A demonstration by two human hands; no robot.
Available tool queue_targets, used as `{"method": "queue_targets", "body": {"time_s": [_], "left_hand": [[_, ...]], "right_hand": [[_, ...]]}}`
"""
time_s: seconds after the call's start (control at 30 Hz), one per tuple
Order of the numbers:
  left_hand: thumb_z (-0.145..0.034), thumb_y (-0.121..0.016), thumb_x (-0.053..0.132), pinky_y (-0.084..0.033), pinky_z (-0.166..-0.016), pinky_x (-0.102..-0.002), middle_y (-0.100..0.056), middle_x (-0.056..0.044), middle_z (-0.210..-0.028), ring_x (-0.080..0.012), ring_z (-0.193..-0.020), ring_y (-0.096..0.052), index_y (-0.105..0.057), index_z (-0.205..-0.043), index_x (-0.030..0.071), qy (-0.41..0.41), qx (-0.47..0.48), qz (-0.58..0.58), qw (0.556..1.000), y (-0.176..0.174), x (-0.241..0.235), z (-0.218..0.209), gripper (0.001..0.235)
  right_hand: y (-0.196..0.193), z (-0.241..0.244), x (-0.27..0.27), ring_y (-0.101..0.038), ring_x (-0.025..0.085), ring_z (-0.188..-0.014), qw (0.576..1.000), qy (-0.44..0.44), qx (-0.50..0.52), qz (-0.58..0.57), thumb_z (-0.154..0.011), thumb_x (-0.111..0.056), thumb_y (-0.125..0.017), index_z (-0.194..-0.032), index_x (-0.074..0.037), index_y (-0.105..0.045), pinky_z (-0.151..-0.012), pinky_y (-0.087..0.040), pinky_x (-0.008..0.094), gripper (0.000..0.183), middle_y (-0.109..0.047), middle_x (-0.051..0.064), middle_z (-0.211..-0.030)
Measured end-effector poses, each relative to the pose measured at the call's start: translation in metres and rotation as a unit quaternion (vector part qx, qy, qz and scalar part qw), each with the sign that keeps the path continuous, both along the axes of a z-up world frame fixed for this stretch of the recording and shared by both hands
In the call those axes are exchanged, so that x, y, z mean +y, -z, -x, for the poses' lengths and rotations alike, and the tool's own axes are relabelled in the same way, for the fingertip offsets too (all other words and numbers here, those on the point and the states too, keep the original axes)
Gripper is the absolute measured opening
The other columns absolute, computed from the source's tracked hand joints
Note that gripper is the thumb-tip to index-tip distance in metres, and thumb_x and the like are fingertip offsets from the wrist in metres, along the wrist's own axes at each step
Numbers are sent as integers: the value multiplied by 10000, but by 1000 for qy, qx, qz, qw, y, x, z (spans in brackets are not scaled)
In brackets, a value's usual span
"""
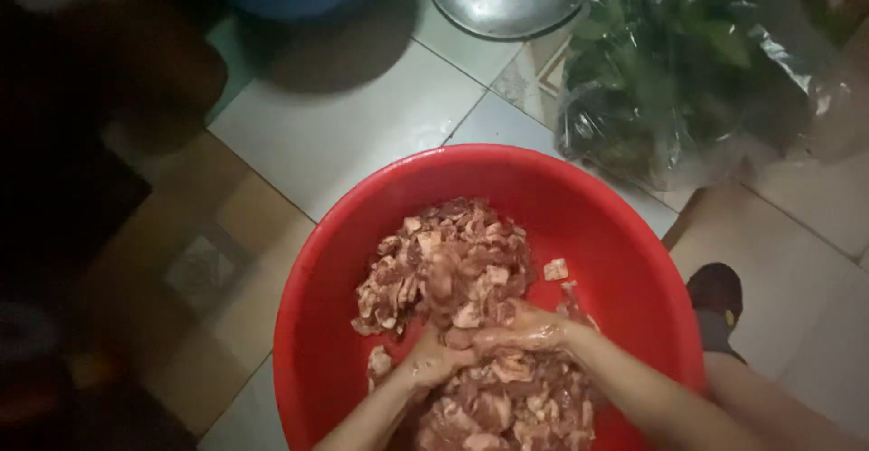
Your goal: The recorder mixes chopped raw meat with a dark marinade by hand in a large red plastic bowl.
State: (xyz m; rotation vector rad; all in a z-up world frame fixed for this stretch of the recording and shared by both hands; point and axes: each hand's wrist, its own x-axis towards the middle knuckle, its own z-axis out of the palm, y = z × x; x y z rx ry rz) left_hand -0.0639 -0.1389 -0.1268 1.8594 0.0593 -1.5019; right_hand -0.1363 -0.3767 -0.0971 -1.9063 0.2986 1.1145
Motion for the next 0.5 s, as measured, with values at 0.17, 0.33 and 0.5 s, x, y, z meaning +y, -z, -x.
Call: {"method": "queue_targets", "body": {"time_s": [0.17,0.33,0.5], "left_hand": [[-808,-849,310,-605,-877,-421,-795,-114,-1124,-223,-1011,-737,-708,-1242,-22,-61,-211,247,944,-73,-20,7,564],[-899,-668,315,-616,-679,-412,-729,-65,-922,-207,-797,-696,-690,-1066,59,-53,-239,85,966,-68,-14,-3,307],[-1015,-550,322,-554,-694,-403,-590,-82,-985,-206,-859,-577,-586,-1100,44,14,-310,37,950,99,59,-42,292]], "right_hand": [[25,24,34,-554,324,-1296,971,208,-9,-114,-920,-457,-656,-1240,-148,-731,-1129,-472,545,451,-491,165,-1440],[-41,0,63,-666,271,-1208,885,401,-77,-226,-910,-282,-628,-1333,-93,-586,-1052,-562,507,466,-665,151,-1331],[-107,-72,52,-732,360,-1099,952,300,-31,-50,-909,-711,-349,-1569,-266,-355,-1107,-486,510,797,-511,152,-1508]]}}
